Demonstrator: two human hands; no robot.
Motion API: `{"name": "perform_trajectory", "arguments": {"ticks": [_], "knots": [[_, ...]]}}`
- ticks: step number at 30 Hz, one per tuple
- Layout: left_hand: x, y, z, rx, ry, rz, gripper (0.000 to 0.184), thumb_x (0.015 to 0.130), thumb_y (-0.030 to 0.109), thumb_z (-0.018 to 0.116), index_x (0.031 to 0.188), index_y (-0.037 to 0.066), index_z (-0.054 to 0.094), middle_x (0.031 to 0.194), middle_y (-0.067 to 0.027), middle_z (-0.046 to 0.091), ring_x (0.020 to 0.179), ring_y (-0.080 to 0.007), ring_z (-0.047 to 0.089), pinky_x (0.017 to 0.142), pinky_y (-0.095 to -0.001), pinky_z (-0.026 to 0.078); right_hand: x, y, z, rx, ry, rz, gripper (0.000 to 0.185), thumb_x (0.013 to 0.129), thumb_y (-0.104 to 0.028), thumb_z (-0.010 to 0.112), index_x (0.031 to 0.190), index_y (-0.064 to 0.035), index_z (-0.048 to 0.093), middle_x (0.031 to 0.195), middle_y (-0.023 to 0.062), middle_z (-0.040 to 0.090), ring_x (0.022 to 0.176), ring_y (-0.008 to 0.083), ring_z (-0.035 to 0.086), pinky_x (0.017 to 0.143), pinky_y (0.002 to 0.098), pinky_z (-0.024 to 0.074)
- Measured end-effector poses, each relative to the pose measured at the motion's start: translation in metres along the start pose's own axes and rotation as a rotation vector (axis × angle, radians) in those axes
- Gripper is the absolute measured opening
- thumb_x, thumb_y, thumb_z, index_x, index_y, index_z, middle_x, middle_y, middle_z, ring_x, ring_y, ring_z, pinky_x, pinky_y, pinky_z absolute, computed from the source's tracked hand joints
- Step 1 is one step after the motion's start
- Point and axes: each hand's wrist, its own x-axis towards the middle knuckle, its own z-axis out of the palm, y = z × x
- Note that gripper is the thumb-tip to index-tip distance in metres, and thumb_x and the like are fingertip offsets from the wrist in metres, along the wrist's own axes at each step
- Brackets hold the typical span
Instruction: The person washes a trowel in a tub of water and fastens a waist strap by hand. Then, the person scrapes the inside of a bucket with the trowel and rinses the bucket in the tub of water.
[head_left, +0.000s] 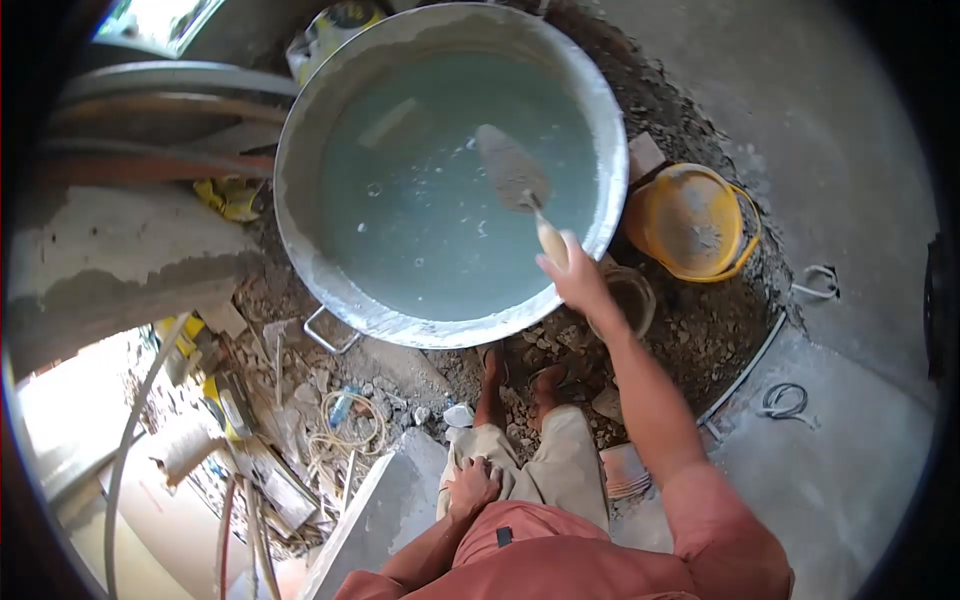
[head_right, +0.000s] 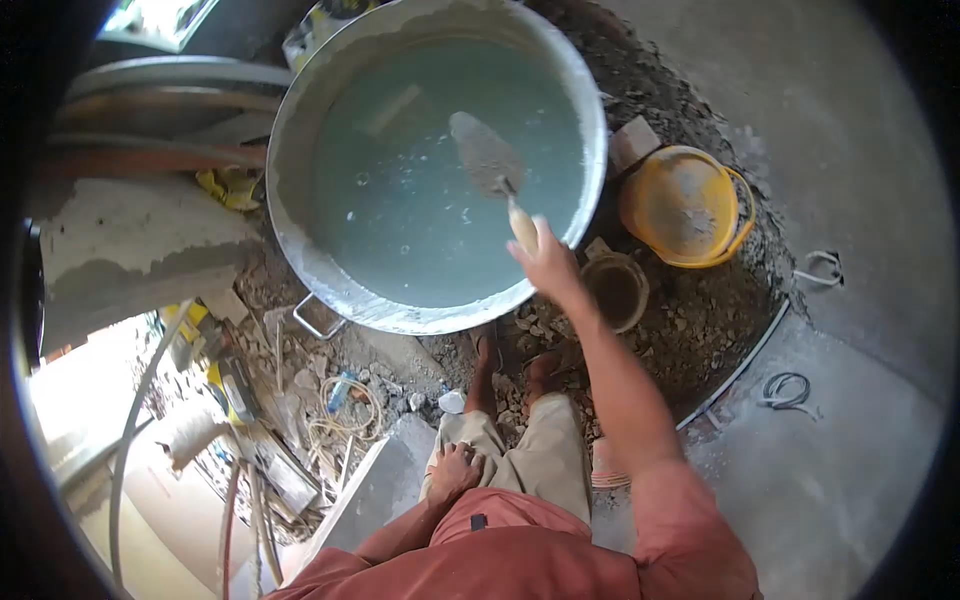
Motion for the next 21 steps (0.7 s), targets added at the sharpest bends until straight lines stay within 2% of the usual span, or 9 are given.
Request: {"name": "perform_trajectory", "arguments": {"ticks": [4, 6, 7, 8, 10, 12, 14, 20, 21], "knots": [[0.001, -0.027, 0.011, -0.207, 0.037, -0.067, 0.046, 0.09, 0.046, 0.055, 0.117, 0.009, 0.061, 0.122, -0.0172, 0.057, 0.117, -0.0398, 0.052, 0.093, -0.0642, 0.039, 0.119, 0.018, 0.077, -0.21, -0.216, 0.145, 0.049, 0.088, -0.045, 0.064, 0.111, -0.0054, 0.05, 0.093, 0.0192, 0.068, 0.076, 0.0341, 0.068, 0.066, 0.0452, 0.0509], [0.001, -0.038, 0.016, -0.323, 0.044, -0.106, 0.042, 0.089, 0.044, 0.057, 0.115, 0.012, 0.063, 0.121, -0.0174, 0.057, 0.116, -0.0398, 0.052, 0.093, -0.0627, 0.04, 0.14, 0.024, 0.131, 0.058, 0.261, 0.319, 0.044, 0.089, -0.039, 0.065, 0.11, -0.0024, 0.053, 0.077, 0.0149, 0.065, 0.053, 0.0234, 0.062, 0.045, 0.0373, 0.0451], [0.003, -0.043, 0.022, -0.352, 0.06, -0.114, 0.041, 0.089, 0.044, 0.057, 0.115, 0.012, 0.063, 0.121, -0.0174, 0.057, 0.116, -0.0396, 0.052, 0.092, -0.0626, 0.04, 0.138, 0.023, 0.139, -0.053, 0.112, 0.237, 0.041, 0.089, -0.036, 0.064, 0.108, -0.0017, 0.054, 0.072, 0.0133, 0.064, 0.05, 0.0238, 0.06, 0.045, 0.0383, 0.0465], [0.002, -0.046, 0.028, -0.382, 0.072, -0.123, 0.041, 0.089, 0.044, 0.057, 0.115, 0.012, 0.064, 0.12, -0.0174, 0.057, 0.116, -0.0394, 0.052, 0.092, -0.0626, 0.04, 0.141, 0.023, 0.144, -0.065, 0.11, 0.243, 0.041, 0.089, -0.036, 0.064, 0.108, -0.0017, 0.054, 0.072, 0.0133, 0.064, 0.05, 0.0238, 0.06, 0.045, 0.0383, 0.0465], [0.005, -0.052, 0.034, -0.418, 0.091, -0.099, 0.041, 0.089, 0.044, 0.058, 0.114, 0.012, 0.064, 0.118, -0.0163, 0.058, 0.115, -0.0389, 0.052, 0.091, -0.0625, 0.04, 0.154, 0.02, 0.15, -0.329, -0.36, 0.056, 0.038, 0.089, -0.033, 0.062, 0.108, -0.0016, 0.054, 0.073, 0.013, 0.064, 0.05, 0.0239, 0.059, 0.045, 0.0387, 0.0471], [0.003, -0.054, 0.037, -0.451, 0.092, -0.118, 0.041, 0.088, 0.044, 0.06, 0.113, 0.013, 0.064, 0.117, -0.0148, 0.059, 0.114, -0.0384, 0.053, 0.09, -0.0618, 0.041, 0.152, 0.013, 0.184, 0.28, 0.226, 0.459, 0.037, 0.087, -0.032, 0.063, 0.107, -0.0023, 0.054, 0.073, 0.0129, 0.063, 0.05, 0.0231, 0.059, 0.045, 0.0406, 0.0457], [0.001, -0.059, 0.04, -0.483, 0.112, -0.118, 0.039, 0.088, 0.043, 0.061, 0.112, 0.012, 0.064, 0.117, -0.014, 0.059, 0.114, -0.0386, 0.053, 0.089, -0.0611, 0.042, 0.151, 0.028, 0.18, -0.269, -0.122, 0.203, 0.045, 0.085, -0.037, 0.065, 0.114, -0.0049, 0.056, 0.098, 0.0228, 0.067, 0.086, 0.037, 0.067, 0.073, 0.047, 0.0515], [0.009, -0.064, 0.04, -0.601, 0.153, -0.107, 0.036, 0.088, 0.042, 0.061, 0.109, 0.012, 0.065, 0.116, -0.0167, 0.062, 0.113, -0.0411, 0.053, 0.088, -0.0628, 0.041, 0.141, 0.038, 0.183, -0.229, -0.087, 0.287, 0.047, 0.085, -0.041, 0.063, 0.116, -0.0061, 0.054, 0.103, 0.0247, 0.067, 0.091, 0.0399, 0.067, 0.076, 0.0478, 0.0511], [0.01, -0.062, 0.034, -0.536, 0.186, -0.087, 0.035, 0.089, 0.039, 0.06, 0.105, 0.008, 0.065, 0.108, -0.0183, 0.065, 0.105, -0.0406, 0.058, 0.086, -0.0571, 0.045, 0.14, 0.046, 0.171, -0.607, -0.333, -0.115, 0.046, 0.087, -0.039, 0.062, 0.117, -0.0054, 0.052, 0.098, 0.0237, 0.067, 0.088, 0.0383, 0.067, 0.075, 0.0483, 0.0511]]}}
